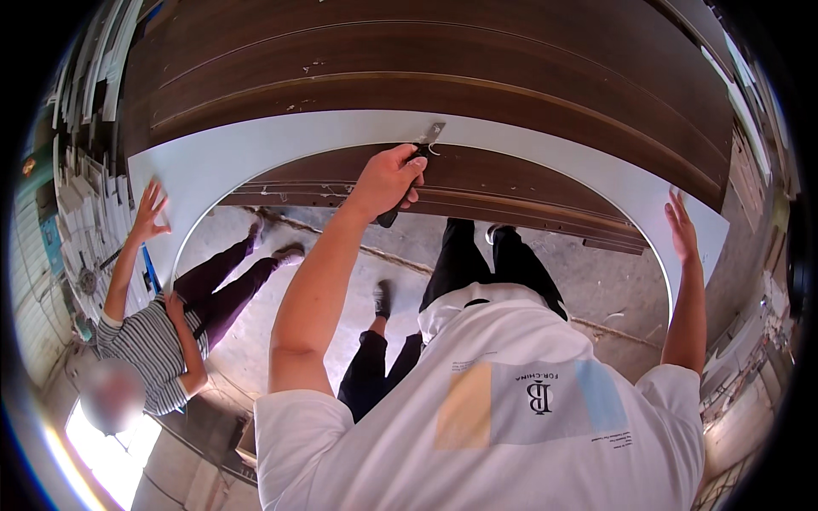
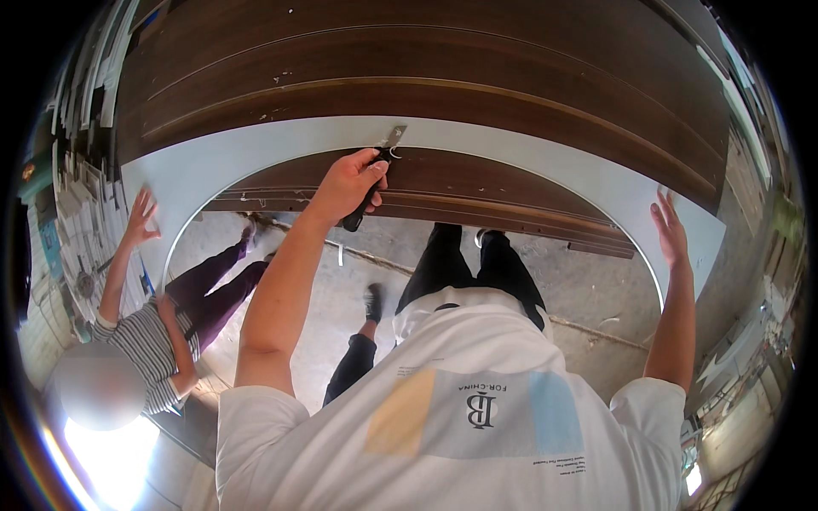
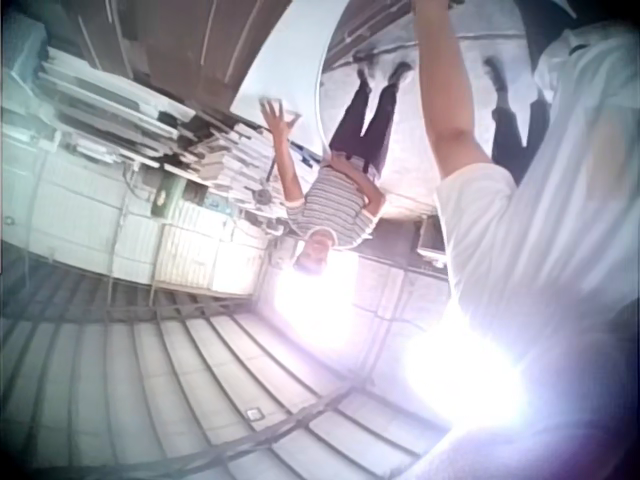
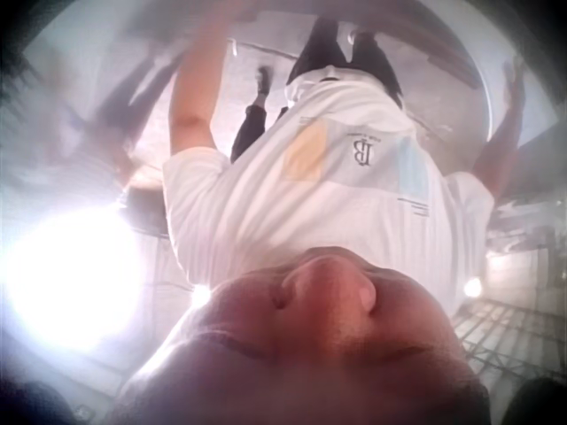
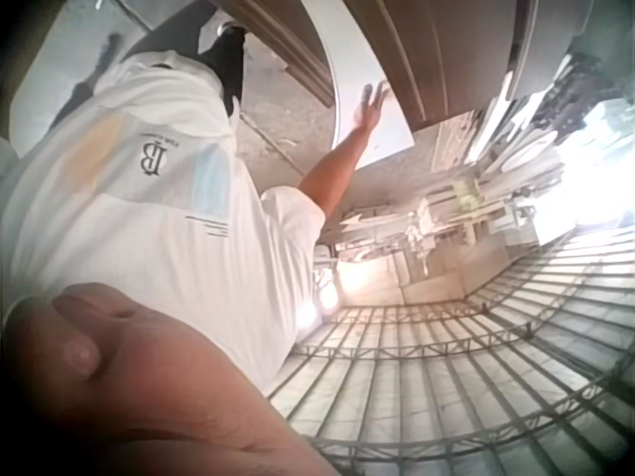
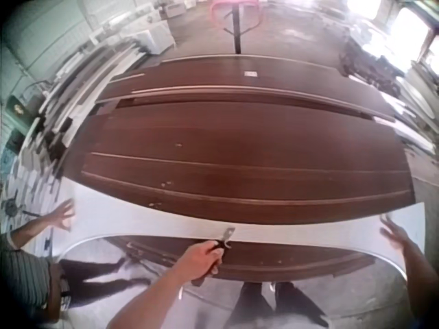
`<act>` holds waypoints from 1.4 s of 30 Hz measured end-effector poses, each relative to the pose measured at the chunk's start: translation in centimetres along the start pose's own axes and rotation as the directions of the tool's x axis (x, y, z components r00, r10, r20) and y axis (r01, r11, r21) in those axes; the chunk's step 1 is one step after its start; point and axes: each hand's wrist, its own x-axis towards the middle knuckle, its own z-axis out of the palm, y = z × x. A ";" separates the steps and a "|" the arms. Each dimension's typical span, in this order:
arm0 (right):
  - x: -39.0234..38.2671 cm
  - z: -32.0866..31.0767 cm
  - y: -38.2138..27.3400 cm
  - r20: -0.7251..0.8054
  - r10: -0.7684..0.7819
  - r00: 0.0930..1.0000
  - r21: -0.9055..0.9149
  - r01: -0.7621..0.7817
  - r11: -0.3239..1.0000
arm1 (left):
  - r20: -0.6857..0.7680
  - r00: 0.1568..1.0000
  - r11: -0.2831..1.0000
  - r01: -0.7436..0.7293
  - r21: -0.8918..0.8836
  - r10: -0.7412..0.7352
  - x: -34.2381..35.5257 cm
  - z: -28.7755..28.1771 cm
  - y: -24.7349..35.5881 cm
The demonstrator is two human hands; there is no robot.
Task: The person trims the edge of a curved board using a utility knife, turns the board over onto a stack of panels, and trims the opposite edge with the utility knife.
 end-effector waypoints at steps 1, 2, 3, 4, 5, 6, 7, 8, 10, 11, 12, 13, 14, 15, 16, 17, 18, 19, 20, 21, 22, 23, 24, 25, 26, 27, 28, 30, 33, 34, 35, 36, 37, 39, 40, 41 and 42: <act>0.1 0.0 -0.2 0.001 0.002 1.000 0.002 -0.002 1.000 | 0.016 1.000 1.000 0.000 0.001 0.000 0.1 0.3 0.1; 0.0 -0.2 -0.1 0.004 0.007 1.000 0.007 -0.007 1.000 | 0.022 1.000 1.000 -0.001 0.003 0.000 0.3 0.7 0.2; 0.0 -0.4 0.1 0.006 0.011 1.000 0.013 -0.011 1.000 | 0.037 0.999 1.000 0.005 0.013 -0.005 0.5 1.3 0.4; -0.1 -0.6 0.3 0.003 0.017 1.000 0.014 -0.017 1.000 | 0.051 0.999 1.000 0.010 0.024 -0.011 0.8 1.9 0.6; -0.1 -0.6 0.2 0.003 0.007 1.000 0.011 -0.007 1.000 | 0.055 0.998 1.000 0.009 0.028 -0.010 1.0 2.5 0.7; -0.2 -0.6 0.1 0.002 -0.003 1.000 0.008 0.003 1.000 | 0.057 0.998 0.999 0.001 0.033 -0.003 1.2 3.1 0.7; -0.2 -0.6 0.0 -0.001 0.002 1.000 0.011 -0.002 1.000 | 0.059 0.998 0.999 -0.007 0.038 0.005 1.4 3.7 0.8; -0.3 -0.6 -0.1 0.001 0.000 1.000 0.013 0.000 1.000 | 0.067 0.998 0.999 -0.009 0.042 0.006 1.5 4.3 1.2; -0.6 -0.8 -0.3 0.000 0.008 1.000 0.017 -0.008 1.000 | 0.074 0.997 0.997 -0.007 0.080 0.001 1.8 5.6 1.9; -0.6 -0.9 -0.5 0.004 0.010 1.000 0.014 -0.010 1.000 | 0.081 0.997 0.996 -0.009 0.084 0.003 2.1 6.2 2.0; -0.6 -0.9 -0.7 0.008 0.012 1.000 0.011 -0.012 1.000 | 0.092 0.996 0.996 -0.014 0.091 0.005 2.3 6.8 2.1; -0.7 -1.0 -0.8 0.003 0.020 1.000 0.014 -0.020 1.000 | 0.104 0.995 0.995 -0.018 0.098 0.008 2.6 7.4 2.3; -0.8 -1.1 -0.7 0.004 0.022 1.000 0.030 -0.022 0.999 | 0.115 0.993 0.994 -0.022 0.103 0.010 2.9 8.3 2.4; -0.8 -1.1 -0.7 0.004 0.024 1.000 0.046 -0.024 0.999 | 0.127 0.992 0.994 -0.029 0.106 0.015 3.2 9.2 2.6; -0.8 -1.1 -0.6 -0.003 0.035 0.999 0.050 -0.035 0.998 | 0.140 0.990 0.993 -0.036 0.110 0.020 3.4 10.2 2.7; -0.9 -1.1 -0.2 -0.006 0.023 1.000 0.069 -0.023 0.997 | 0.159 0.986 0.989 -0.070 0.133 0.048 3.8 11.2 2.9; -1.0 -1.1 -0.1 -0.007 0.010 1.000 0.088 -0.009 0.996 | 0.174 0.984 0.987 -0.074 0.140 0.049 4.1 12.1 3.1; -1.0 -1.1 0.1 -0.014 0.026 1.000 0.092 -0.024 0.995 | 0.187 0.981 0.985 -0.078 0.152 0.049 4.4 12.9 3.3; -1.0 -1.1 0.0 -0.017 0.016 1.000 0.071 -0.015 0.997 | 0.197 0.979 0.983 -0.081 0.165 0.047 4.6 13.8 3.5; -1.0 -1.1 -0.2 -0.019 0.007 1.000 0.050 -0.006 0.999 | 0.210 0.976 0.981 -0.085 0.173 0.048 4.8 14.5 3.6; -1.0 -1.2 -0.3 -0.025 0.020 0.999 0.056 -0.018 0.998 | 0.208 0.977 0.982 -0.080 0.170 0.044 5.0 15.2 3.8; -1.2 -1.2 -0.4 -0.028 0.013 1.000 0.062 -0.011 0.998 | 0.206 0.978 0.983 -0.077 0.166 0.041 5.2 15.8 3.9; -1.2 -1.2 -0.7 -0.028 0.001 1.000 0.069 0.001 0.998 | 0.212 0.976 0.982 -0.079 0.174 0.041 5.4 16.2 3.7; -1.4 -1.3 -0.9 -0.036 0.007 0.999 0.060 -0.005 0.998 | 0.225 0.974 0.983 -0.076 0.164 0.038 5.6 16.6 3.5; -1.5 -1.5 -0.7 -0.041 0.017 0.999 0.067 -0.014 0.998 | 0.241 0.970 0.985 -0.075 0.155 0.036 5.8 17.2 3.7; -1.6 -1.7 -0.4 -0.045 0.011 0.999 0.047 -0.009 0.999 | 0.248 0.968 0.983 -0.077 0.164 0.035 5.9 18.0 3.9; -1.7 -1.9 -0.2 -0.047 0.005 0.999 0.026 -0.004 1.000 | 0.256 0.966 0.984 -0.078 0.160 0.035 6.0 18.9 4.0; -1.8 -2.2 0.1 -0.051 0.010 0.999 0.046 -0.008 0.999 | 0.270 0.962 0.983 -0.078 0.164 0.031 6.1 20.7 4.2; -2.0 -2.7 -0.1 -0.044 -0.001 0.999 0.056 0.004 0.998 | 0.272 0.962 0.975 -0.093 0.200 0.036 6.5 23.4 4.6; -2.1 -2.8 -0.3 -0.032 -0.016 0.999 0.049 0.018 0.999 | 0.276 0.960 0.973 -0.098 0.207 0.038 6.7 24.3 4.6; -2.3 -2.9 -0.6 -0.042 -0.029 0.999 0.026 0.030 0.999 | 0.282 0.959 0.971 -0.106 0.214 0.042 6.9 25.2 4.8; -2.3 -3.0 -0.7 -0.045 -0.019 0.999 0.031 0.021 0.999 | 0.290 0.956 0.970 -0.107 0.219 0.040 7.1 26.1 4.9; -2.3 -3.1 -0.8 -0.047 -0.040 0.998 0.000 0.040 0.999 | 0.291 0.956 0.971 -0.098 0.217 0.031 7.2 26.8 5.1; -2.3 -3.0 -0.6 -0.065 -0.088 0.994 -0.049 0.084 0.995 | 0.302 0.953 0.971 -0.090 0.223 0.019 7.5 28.1 5.2; -2.3 -3.1 -0.3 -0.067 -0.078 0.995 -0.042 0.075 0.996 | 0.291 0.957 0.972 -0.071 0.224 0.003 7.5 28.6 5.1; -2.2 -3.1 -0.2 -0.069 -0.088 0.994 -0.035 0.086 0.996 | 0.277 0.961 0.972 -0.052 0.227 -0.013 7.6 29.0 5.1; -2.2 -3.3 -0.1 -0.071 -0.100 0.992 -0.027 0.098 0.995 | 0.282 0.959 0.970 -0.052 0.237 -0.017 7.7 29.5 5.1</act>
